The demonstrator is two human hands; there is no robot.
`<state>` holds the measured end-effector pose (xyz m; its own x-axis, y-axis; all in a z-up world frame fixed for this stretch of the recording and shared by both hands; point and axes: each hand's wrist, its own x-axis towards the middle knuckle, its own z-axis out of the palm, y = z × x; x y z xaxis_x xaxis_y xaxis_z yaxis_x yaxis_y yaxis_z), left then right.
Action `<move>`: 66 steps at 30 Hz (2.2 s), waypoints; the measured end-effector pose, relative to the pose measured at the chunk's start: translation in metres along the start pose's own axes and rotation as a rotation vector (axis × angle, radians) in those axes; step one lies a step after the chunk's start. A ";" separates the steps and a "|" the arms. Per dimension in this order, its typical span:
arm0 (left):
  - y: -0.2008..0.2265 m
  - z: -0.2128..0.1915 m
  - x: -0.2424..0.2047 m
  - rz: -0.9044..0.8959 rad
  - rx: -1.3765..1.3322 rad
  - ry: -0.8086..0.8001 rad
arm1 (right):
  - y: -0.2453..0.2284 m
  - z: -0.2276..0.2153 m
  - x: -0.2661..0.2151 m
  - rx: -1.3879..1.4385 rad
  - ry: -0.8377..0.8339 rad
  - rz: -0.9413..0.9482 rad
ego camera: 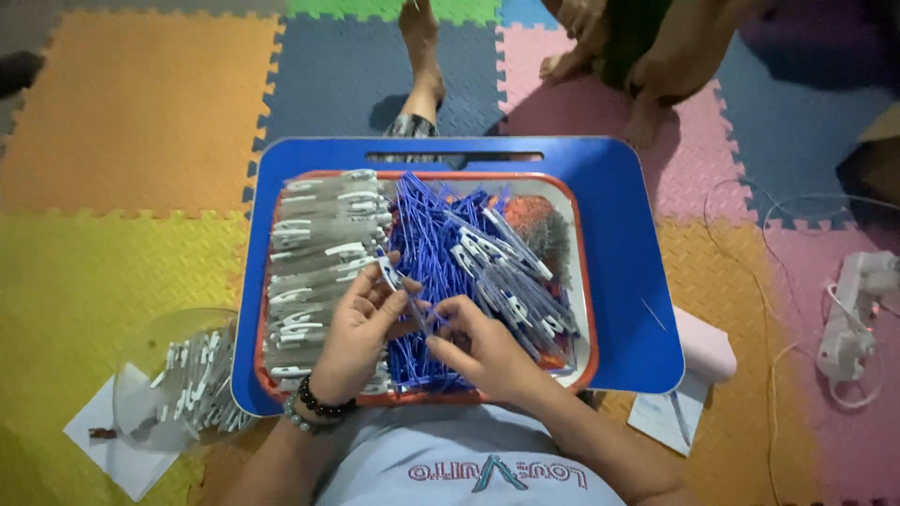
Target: Manually assembling ballpoint pens by inserting blue ink refills into white plastic barrels on a small tray.
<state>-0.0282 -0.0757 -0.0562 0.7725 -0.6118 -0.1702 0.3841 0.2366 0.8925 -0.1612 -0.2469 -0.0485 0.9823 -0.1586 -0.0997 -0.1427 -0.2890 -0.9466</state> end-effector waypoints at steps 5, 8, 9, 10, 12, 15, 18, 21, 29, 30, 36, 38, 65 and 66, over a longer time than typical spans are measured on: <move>0.006 -0.001 -0.005 -0.009 0.072 0.018 | 0.005 -0.018 0.003 0.063 0.040 0.000; 0.009 0.000 -0.006 0.005 0.130 0.024 | 0.004 -0.025 0.009 0.147 0.100 -0.046; 0.010 0.000 -0.007 0.006 0.151 0.025 | 0.004 -0.027 0.010 0.172 0.132 -0.057; 0.011 0.000 -0.008 0.007 0.151 0.027 | 0.004 -0.030 0.008 0.172 0.131 -0.057; 0.013 0.000 -0.009 0.007 0.178 0.014 | 0.005 -0.038 0.005 0.257 0.206 -0.128; 0.016 0.001 -0.010 -0.015 0.172 0.013 | 0.006 -0.073 0.009 0.248 0.351 -0.206; 0.024 0.004 -0.012 -0.046 0.167 0.000 | -0.034 -0.098 -0.002 0.198 0.564 -0.245; 0.020 0.003 -0.011 -0.041 0.180 -0.005 | -0.050 -0.102 -0.007 0.090 0.579 -0.415; 0.017 -0.005 -0.012 -0.091 0.521 -0.022 | -0.082 -0.014 0.037 -0.451 0.102 -1.064; 0.018 -0.010 -0.013 -0.100 0.702 0.005 | -0.074 -0.005 0.047 -0.505 0.132 -0.878; 0.023 -0.009 -0.018 -0.083 0.411 -0.011 | -0.092 -0.013 0.011 -0.219 -0.038 -0.945; 0.026 -0.006 -0.019 -0.135 0.452 0.014 | -0.083 -0.021 0.028 -0.235 -0.001 -0.928; 0.030 0.014 -0.021 -0.235 0.458 -0.055 | 0.004 -0.056 0.017 -0.424 0.190 -0.651; 0.031 0.015 -0.021 -0.235 0.476 -0.060 | 0.017 -0.060 0.019 -0.543 0.195 -0.582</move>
<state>-0.0399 -0.0673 -0.0191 0.6573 -0.6527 -0.3767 0.2606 -0.2722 0.9263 -0.1525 -0.3115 -0.0481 0.8855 0.0111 0.4645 0.2958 -0.7845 -0.5450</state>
